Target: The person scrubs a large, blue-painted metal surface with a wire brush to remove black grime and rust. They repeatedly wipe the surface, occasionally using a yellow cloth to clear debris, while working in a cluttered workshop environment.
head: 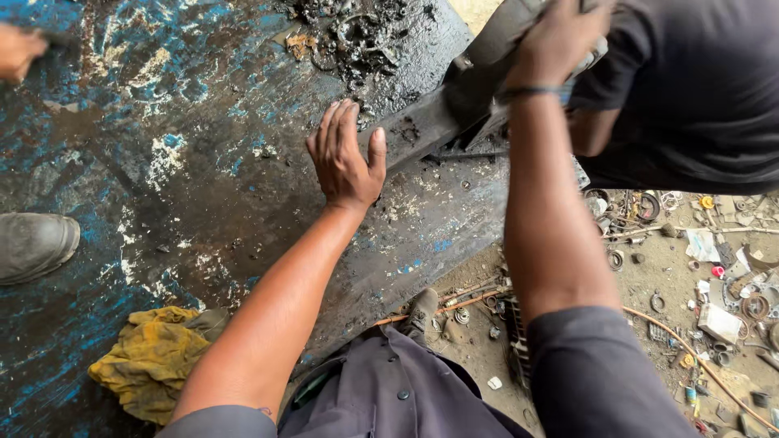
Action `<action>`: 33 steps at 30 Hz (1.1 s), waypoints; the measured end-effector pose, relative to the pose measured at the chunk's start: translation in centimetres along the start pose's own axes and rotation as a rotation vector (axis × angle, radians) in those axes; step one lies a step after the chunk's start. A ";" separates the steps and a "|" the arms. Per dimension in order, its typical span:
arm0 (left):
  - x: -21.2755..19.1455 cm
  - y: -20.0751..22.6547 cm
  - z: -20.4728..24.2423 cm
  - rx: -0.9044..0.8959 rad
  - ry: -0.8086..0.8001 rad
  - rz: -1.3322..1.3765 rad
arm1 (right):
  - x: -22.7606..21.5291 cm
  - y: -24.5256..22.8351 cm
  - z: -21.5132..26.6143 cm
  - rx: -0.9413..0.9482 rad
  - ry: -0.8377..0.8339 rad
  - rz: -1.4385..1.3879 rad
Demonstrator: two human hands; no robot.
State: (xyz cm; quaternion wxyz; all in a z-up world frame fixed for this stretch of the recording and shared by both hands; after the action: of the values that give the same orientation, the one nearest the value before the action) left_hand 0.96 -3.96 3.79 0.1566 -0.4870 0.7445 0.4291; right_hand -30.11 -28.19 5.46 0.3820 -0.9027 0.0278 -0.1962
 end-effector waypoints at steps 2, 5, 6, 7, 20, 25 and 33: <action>0.0 0.0 0.2 -0.007 -0.002 0.008 | -0.4 -0.5 -0.7 0.105 0.113 -0.061; -0.3 0.3 0.0 -0.005 0.009 0.031 | 2.4 -1.5 3.3 0.208 0.124 -0.217; -0.5 0.3 0.2 -0.010 0.006 0.027 | 3.1 -2.1 4.5 0.200 0.081 -0.248; -0.5 0.4 0.1 -0.014 0.003 0.024 | 3.3 -2.3 4.2 0.221 0.089 -0.221; -0.7 0.5 -0.1 0.004 0.008 0.034 | 1.8 -3.8 2.3 0.320 0.183 -0.190; -0.4 0.3 0.7 -0.027 0.003 0.046 | 2.2 -3.4 3.2 0.296 0.252 -0.237; -0.8 0.5 -0.3 -0.027 0.035 0.071 | -1.8 2.2 -0.1 0.473 0.264 -0.183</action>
State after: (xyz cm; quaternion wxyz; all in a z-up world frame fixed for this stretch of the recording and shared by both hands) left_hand 0.97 -3.64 4.79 0.1218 -0.4697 0.7581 0.4356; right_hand -31.63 -29.48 3.35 0.5557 -0.7540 -0.0508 -0.3466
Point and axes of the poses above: each hand's wrist, its own z-axis away from the middle knuckle, its own x-axis out of the palm, y = z × x, the point moved 7 cm from there along -z, towards the middle knuckle, and after that the axes turned 8 degrees about -y, right-handed, at the moved point
